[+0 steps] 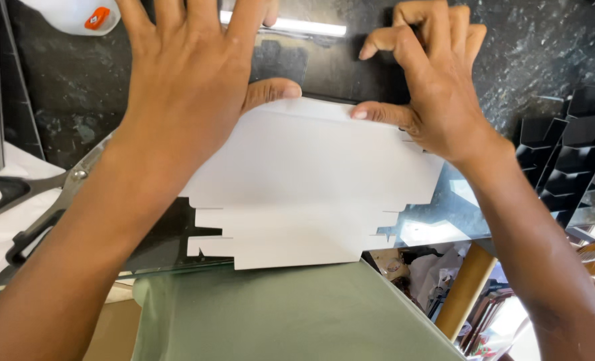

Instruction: The person assembles a paper box by hand, folding and tucking cardboard edges to form the box structure and its internal dividers.

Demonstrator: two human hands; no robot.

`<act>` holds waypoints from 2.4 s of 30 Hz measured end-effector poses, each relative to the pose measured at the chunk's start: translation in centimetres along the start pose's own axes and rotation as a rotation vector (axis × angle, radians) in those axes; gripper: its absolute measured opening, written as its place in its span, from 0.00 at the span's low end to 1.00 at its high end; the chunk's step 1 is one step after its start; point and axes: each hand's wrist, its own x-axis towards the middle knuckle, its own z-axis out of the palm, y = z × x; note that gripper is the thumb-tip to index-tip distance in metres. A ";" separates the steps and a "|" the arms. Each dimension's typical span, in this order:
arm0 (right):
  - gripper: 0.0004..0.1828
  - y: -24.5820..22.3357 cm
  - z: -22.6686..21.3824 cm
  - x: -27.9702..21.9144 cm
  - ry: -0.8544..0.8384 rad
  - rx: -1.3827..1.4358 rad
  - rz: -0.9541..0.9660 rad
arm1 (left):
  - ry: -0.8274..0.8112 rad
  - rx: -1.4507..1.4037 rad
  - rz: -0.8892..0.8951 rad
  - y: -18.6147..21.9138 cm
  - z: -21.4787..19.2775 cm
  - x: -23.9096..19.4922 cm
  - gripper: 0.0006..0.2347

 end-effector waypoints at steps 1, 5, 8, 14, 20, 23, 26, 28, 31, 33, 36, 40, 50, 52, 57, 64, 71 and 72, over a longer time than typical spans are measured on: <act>0.37 -0.3 -0.6 0.1 -0.041 0.002 -0.018 | -0.027 -0.107 -0.010 -0.2 0.0 0.1 0.35; 0.23 -2.4 -1.8 -0.6 -0.197 -0.023 -0.097 | -0.073 -0.285 -0.069 0.6 -1.7 0.6 0.24; 0.37 -5.1 -0.6 -1.1 -0.119 -0.184 -0.075 | 0.029 -0.250 -0.063 2.2 -2.4 0.3 0.24; 0.11 -5.7 -4.5 -3.6 -0.253 0.302 0.146 | 0.234 -0.521 -0.112 5.5 -8.2 -3.0 0.27; 0.21 -2.7 -7.1 -12.0 0.015 0.417 0.764 | 0.199 -0.982 -0.454 6.6 -6.9 -7.8 0.32; 0.25 -3.2 -6.3 -12.8 0.175 0.596 0.773 | 0.040 -1.410 -0.584 9.1 -5.1 -7.0 0.38; 0.27 -4.0 -4.7 -12.7 0.254 0.718 0.849 | 0.008 -1.326 -0.492 10.6 -4.9 -5.9 0.33; 0.26 -4.6 -4.2 -12.5 0.280 0.740 0.849 | 0.073 -1.171 -0.464 10.2 -4.7 -5.3 0.32; 0.25 -4.7 -2.9 -12.1 0.285 0.644 0.770 | 0.207 -0.813 -0.337 9.3 -4.7 -4.3 0.26; 0.25 -4.9 -2.2 -11.7 0.264 0.521 0.690 | 0.276 -0.613 -0.234 9.2 -4.2 -3.2 0.21; 0.19 -6.0 -1.8 -10.2 0.302 0.355 0.523 | 0.279 -0.848 0.028 9.8 -2.6 -0.9 0.13; 0.16 -6.2 -1.3 -9.1 0.330 0.356 0.471 | 0.238 -0.948 -0.031 11.0 0.5 1.6 0.15; 0.13 -5.5 -0.4 -8.5 0.419 0.248 0.188 | 0.242 -1.004 -0.113 11.1 1.4 2.8 0.19; 0.12 -5.7 -0.4 -8.3 0.403 0.235 0.192 | 0.242 -1.035 -0.067 10.7 1.2 3.2 0.16; 0.11 -5.2 0.3 -8.6 0.407 0.140 0.166 | 0.238 -1.034 0.125 8.4 1.4 4.0 0.13; 0.09 -5.2 0.2 -8.4 0.388 -0.046 0.092 | 0.158 -0.870 0.318 5.3 1.3 3.0 0.07; 0.12 -5.8 -0.5 -7.4 0.386 -0.184 0.147 | 0.163 -0.734 0.228 5.3 0.1 2.0 0.11; 0.12 -6.0 -0.4 -7.2 0.387 -0.184 0.148 | 0.163 -0.734 0.229 5.6 -0.1 1.8 0.11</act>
